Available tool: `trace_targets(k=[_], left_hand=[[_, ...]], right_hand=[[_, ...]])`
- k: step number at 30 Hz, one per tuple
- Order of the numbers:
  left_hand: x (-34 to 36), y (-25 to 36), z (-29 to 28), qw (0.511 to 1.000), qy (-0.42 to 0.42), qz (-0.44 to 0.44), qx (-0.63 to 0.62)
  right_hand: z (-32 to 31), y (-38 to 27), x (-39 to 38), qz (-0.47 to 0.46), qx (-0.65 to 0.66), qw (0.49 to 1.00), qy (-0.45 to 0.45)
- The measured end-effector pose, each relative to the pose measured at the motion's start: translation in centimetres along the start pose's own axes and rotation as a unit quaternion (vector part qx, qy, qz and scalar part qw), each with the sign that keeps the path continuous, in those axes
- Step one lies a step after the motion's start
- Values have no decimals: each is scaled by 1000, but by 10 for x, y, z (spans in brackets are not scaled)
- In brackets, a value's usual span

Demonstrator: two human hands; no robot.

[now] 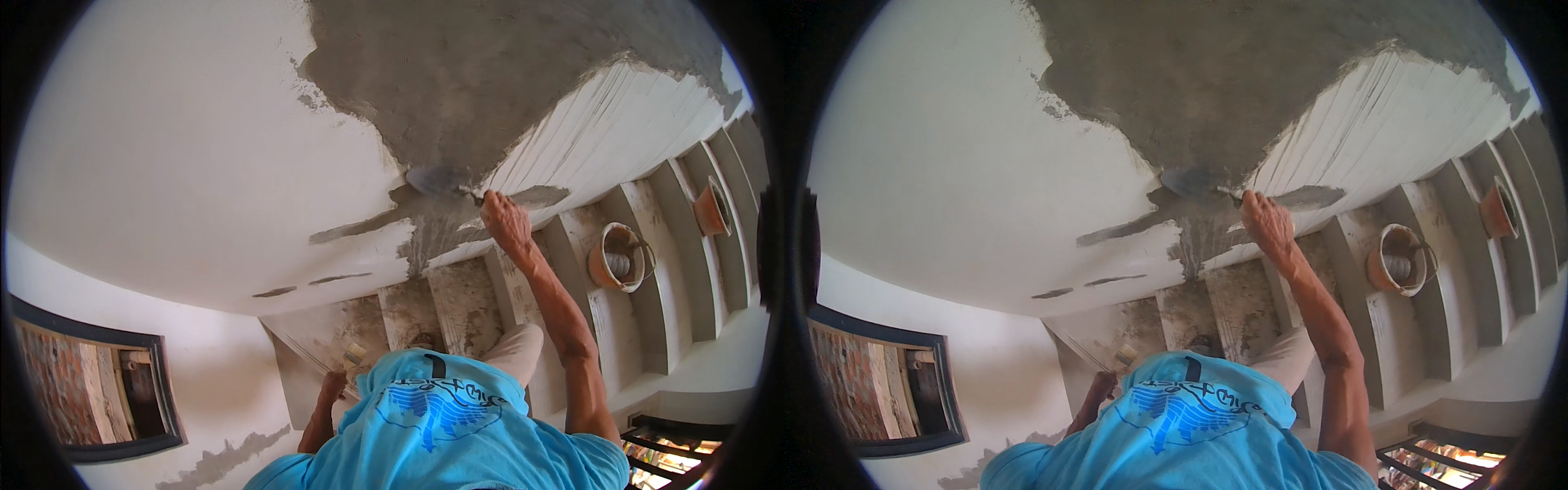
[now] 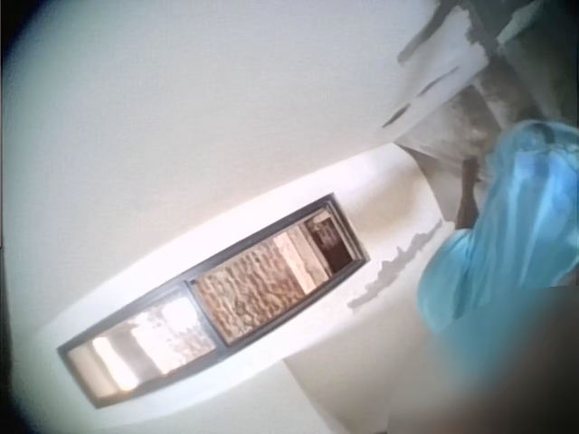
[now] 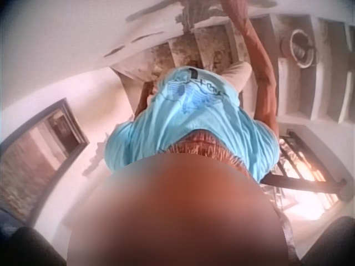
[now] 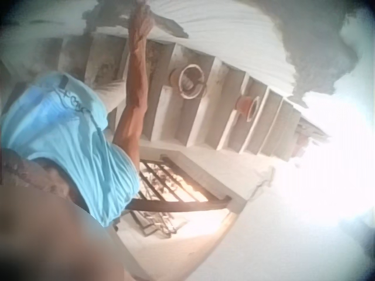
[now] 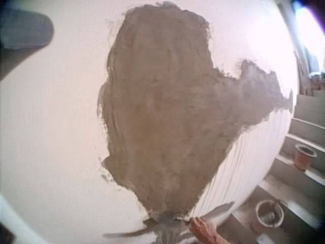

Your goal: The person applies plaster to a curved wall using a trowel and brush. They scoop plaster from a bucket, spread it on the wall, and smooth the surface while standing on a spiral staircase.

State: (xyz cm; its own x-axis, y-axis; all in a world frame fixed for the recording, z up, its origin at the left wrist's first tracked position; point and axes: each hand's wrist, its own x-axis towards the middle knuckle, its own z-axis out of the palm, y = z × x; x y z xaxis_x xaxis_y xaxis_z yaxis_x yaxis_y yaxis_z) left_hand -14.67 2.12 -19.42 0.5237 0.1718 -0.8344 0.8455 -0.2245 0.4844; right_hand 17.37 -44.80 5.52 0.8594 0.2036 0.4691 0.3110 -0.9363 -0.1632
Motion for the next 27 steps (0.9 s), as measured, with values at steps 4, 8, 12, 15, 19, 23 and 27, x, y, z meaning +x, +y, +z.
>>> trace_targets(k=[4, 8, 12, 15, 19, 23, 27], left_hand=[[11, -19, -3, 1000, -10, -18, 6], [8, -18, -5, 999, -19, 27, 14], [6, -9, -4, 999, -12, 37, 3], [0, -3, 1, 999, -7, 35, -15], [7, -10, 1, 1000, 7, 9, 12], [3, -6, -1, 999, -11, 28, 11], [8, -8, -1, 1000, 1, 14, 11]], right_hand=[[-4, -13, -4, -14, 31, 999, 1], [-37, -41, 33, -7, 32, 998, 60], [-35, -42, 37, -1, 1, 999, 51], [-10, -36, 14, -2, -15, 1000, 0], [-14, -41, 3, -8, 10, 999, -32], [-37, -56, 26, -19, 14, 1000, 17], [-39, -59, 44, -47, 17, 998, 48]])
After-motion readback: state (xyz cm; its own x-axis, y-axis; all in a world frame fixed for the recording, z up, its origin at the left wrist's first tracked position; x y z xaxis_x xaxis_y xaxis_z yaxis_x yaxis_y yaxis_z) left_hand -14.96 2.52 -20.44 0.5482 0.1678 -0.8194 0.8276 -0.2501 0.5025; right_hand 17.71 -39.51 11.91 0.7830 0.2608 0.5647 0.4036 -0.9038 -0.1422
